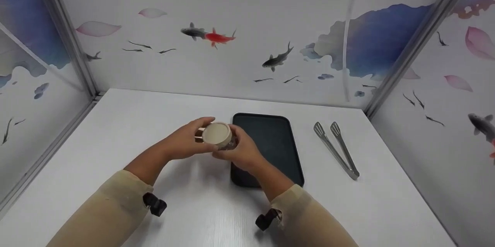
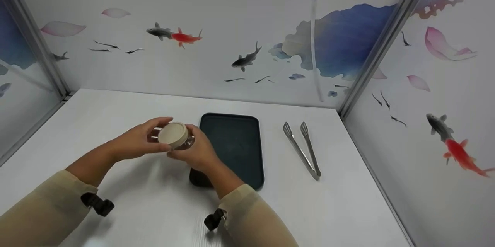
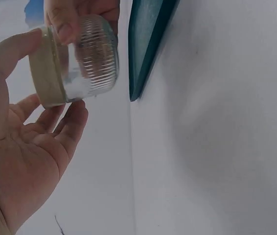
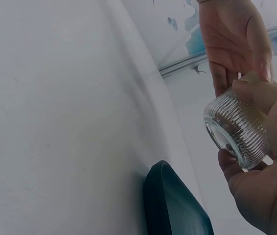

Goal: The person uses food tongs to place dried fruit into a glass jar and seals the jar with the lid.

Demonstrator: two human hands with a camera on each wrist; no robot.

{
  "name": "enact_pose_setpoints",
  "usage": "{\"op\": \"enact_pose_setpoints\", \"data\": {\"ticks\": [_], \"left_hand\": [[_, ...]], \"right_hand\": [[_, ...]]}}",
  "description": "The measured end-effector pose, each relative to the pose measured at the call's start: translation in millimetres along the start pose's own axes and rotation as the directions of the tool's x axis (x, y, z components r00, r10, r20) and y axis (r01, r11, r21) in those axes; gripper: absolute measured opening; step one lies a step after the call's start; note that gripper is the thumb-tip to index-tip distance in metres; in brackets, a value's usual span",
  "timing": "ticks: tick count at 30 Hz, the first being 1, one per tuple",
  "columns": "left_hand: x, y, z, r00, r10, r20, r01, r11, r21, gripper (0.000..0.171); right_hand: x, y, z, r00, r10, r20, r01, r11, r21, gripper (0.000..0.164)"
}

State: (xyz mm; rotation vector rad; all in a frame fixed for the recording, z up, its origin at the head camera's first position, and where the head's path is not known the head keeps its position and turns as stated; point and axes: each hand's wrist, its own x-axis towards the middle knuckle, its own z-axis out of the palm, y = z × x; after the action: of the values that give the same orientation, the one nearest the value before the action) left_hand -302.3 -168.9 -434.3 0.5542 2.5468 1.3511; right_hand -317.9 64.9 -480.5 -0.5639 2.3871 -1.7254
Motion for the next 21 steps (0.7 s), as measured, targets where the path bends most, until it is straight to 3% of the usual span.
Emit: {"op": "enact_pose_setpoints", "data": {"ticks": [6,11,16,21], "left_hand": [[4.5,-16.9,3.7,0.999,-0.043,-0.029,0.037,0.981,-0.189,0.092],[8.1,-24.4,8.0,0.996,-0.066,-0.059,0.05,0.97,-0.239,0.086],[11.2,-28.6,11.6,0.992,-0.094,-0.09,0.072,0.972,-0.225,0.086],[14.8,-33.2,16.7,0.992,-0.083,-0.099,0.061,0.976,-0.209,0.086]], "right_hand": [[6,1,-7,0.998,-0.033,0.048,0.027,0.993,0.115,0.096],[11,4,-13,0.987,-0.069,0.143,0.043,0.984,0.173,0.091],[13,4,-21,0.991,-0.048,0.127,0.044,0.998,0.034,0.083],[14,5,-23,0.996,0.005,0.093,0.003,0.996,-0.087,0.083]]}}
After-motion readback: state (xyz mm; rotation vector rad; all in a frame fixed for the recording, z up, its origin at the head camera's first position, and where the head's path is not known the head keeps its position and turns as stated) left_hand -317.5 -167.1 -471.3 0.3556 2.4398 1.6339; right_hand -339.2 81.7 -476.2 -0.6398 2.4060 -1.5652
